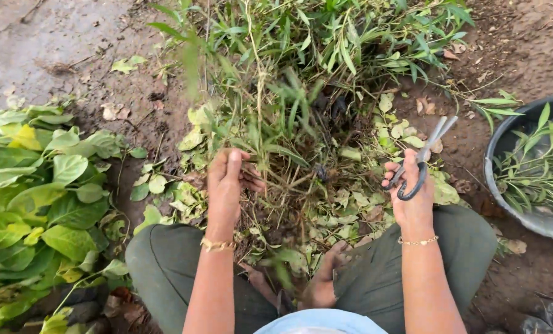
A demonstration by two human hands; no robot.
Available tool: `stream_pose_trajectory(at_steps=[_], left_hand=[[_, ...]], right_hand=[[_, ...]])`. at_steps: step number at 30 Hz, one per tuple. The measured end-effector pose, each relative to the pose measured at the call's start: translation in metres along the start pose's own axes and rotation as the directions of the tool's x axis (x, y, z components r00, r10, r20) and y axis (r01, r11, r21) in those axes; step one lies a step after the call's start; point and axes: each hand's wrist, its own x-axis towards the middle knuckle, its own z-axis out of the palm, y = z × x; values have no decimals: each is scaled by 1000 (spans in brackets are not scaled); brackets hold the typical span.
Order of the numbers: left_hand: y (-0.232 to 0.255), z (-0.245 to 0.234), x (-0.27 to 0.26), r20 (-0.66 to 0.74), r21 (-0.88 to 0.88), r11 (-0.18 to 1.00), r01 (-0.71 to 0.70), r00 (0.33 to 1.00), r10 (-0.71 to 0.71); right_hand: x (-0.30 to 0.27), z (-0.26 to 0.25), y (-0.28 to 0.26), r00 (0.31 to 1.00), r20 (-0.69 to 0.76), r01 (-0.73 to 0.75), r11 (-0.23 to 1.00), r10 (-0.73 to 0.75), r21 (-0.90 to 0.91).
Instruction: The person sits on the muddy ground and uses scissors to trim stems from a pile of green leafy plants. They cut the stems and place the trimmed pieces into a nearby black bowl.
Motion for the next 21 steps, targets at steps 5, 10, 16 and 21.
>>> stream_pose_trajectory(at_steps=[5,10,16,21], left_hand=[[-137,-56,-3,-229,517,745,422,907,-355],[-81,-46,-19,-73,261,909,324,946,-316],[-15,-76,-53,45,45,991,125,991,-127],[-64,-95,-55,-109,1,986,169,980,-168]], right_hand=[[-9,8,12,987,158,61,956,-15,-286],[-16,17,20,983,176,111,933,-52,-342],[-27,26,16,970,215,183,914,-109,-362],[-38,33,25,940,321,251,872,-116,-419]])
